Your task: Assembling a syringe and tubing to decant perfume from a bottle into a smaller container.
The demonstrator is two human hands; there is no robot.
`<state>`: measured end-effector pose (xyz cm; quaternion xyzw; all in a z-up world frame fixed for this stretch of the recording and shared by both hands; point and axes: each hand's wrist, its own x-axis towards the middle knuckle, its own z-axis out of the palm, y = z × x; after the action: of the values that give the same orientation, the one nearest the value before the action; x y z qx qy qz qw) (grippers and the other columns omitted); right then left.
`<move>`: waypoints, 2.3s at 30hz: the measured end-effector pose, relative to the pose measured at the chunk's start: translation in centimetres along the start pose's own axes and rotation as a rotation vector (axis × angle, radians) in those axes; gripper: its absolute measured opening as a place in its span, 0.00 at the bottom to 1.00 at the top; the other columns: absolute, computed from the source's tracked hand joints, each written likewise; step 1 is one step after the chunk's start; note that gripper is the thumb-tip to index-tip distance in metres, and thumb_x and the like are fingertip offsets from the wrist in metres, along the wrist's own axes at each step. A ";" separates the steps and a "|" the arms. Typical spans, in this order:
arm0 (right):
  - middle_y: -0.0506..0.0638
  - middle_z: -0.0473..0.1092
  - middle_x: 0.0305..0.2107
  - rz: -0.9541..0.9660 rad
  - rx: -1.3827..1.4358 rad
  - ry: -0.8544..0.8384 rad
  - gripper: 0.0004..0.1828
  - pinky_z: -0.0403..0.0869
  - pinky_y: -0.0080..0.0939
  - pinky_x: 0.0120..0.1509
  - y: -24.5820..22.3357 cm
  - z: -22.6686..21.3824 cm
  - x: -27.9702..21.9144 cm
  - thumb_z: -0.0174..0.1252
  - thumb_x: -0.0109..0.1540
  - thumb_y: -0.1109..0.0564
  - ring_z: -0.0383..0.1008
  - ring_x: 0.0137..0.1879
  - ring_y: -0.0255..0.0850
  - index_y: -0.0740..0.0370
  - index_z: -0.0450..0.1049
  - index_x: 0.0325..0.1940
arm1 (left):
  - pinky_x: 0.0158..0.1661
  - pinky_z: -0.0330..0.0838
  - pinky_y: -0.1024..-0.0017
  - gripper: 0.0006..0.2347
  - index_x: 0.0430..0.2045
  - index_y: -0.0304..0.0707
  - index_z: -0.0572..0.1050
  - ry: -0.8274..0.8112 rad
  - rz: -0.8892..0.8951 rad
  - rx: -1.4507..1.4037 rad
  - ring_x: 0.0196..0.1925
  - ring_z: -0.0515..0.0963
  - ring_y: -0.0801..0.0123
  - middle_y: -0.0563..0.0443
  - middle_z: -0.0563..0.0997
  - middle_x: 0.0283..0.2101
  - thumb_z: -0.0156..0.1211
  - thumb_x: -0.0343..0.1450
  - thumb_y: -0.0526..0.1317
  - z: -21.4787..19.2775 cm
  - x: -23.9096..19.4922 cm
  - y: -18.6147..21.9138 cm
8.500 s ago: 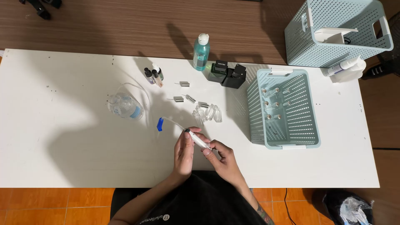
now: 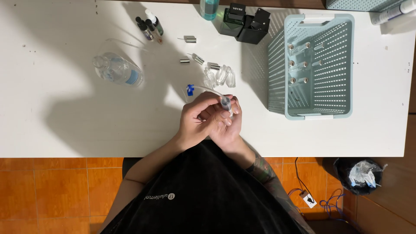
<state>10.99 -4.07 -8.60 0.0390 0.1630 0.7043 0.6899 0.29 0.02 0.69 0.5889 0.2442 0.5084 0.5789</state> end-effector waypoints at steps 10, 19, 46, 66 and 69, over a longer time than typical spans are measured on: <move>0.42 0.52 0.06 -0.026 -0.340 0.059 0.17 0.64 0.32 0.29 0.4 2.7 0.2 0.47 0.59 0.45 0.54 0.19 0.38 0.39 0.59 0.15 | 0.36 0.78 0.80 0.12 0.50 0.27 0.78 0.050 -0.142 -0.094 0.30 0.79 0.82 0.44 0.84 0.42 0.63 0.74 0.34 1.1 0.5 1.9; 0.37 0.57 0.09 -0.080 -0.126 -0.021 0.22 0.67 0.27 0.34 2.1 3.1 0.2 0.49 0.67 0.54 0.57 0.20 0.31 0.46 0.59 0.17 | 0.52 0.75 0.63 0.09 0.40 0.25 0.81 -0.028 0.242 0.137 0.39 0.85 0.58 0.43 0.84 0.31 0.70 0.68 0.31 0.4 0.6 0.6; 0.67 0.66 0.26 -0.379 -1.212 -0.269 0.35 0.66 0.47 0.46 0.0 6.6 -2.8 0.39 0.61 0.39 0.68 0.36 0.51 0.76 0.66 0.53 | 0.37 0.79 0.69 0.16 0.58 0.24 0.67 0.156 -0.149 -0.555 0.27 0.79 0.72 0.39 0.78 0.46 0.50 0.80 0.40 1.2 -1.3 -3.4; 0.61 0.70 0.26 -0.431 -1.227 -0.299 0.34 0.67 0.40 0.43 1.1 7.0 -2.5 0.40 0.71 0.35 0.66 0.32 0.40 0.70 0.66 0.59 | 0.45 0.72 0.72 0.15 0.56 0.29 0.65 0.226 -0.250 -0.642 0.33 0.76 0.70 0.49 0.73 0.32 0.51 0.79 0.42 1.6 -1.1 -0.4; 0.61 0.70 0.25 -0.435 -1.220 -0.286 0.33 0.67 0.41 0.43 1.3 7.3 -2.5 0.40 0.71 0.35 0.65 0.31 0.39 0.68 0.67 0.58 | 0.43 0.69 0.73 0.15 0.56 0.30 0.65 0.229 -0.242 -0.647 0.33 0.76 0.68 0.49 0.74 0.31 0.51 0.79 0.42 1.8 -0.9 0.5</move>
<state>11.88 -5.20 -0.91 -0.2994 -0.3541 0.5030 0.7294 1.42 -1.71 1.22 0.2812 0.2018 0.5497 0.7603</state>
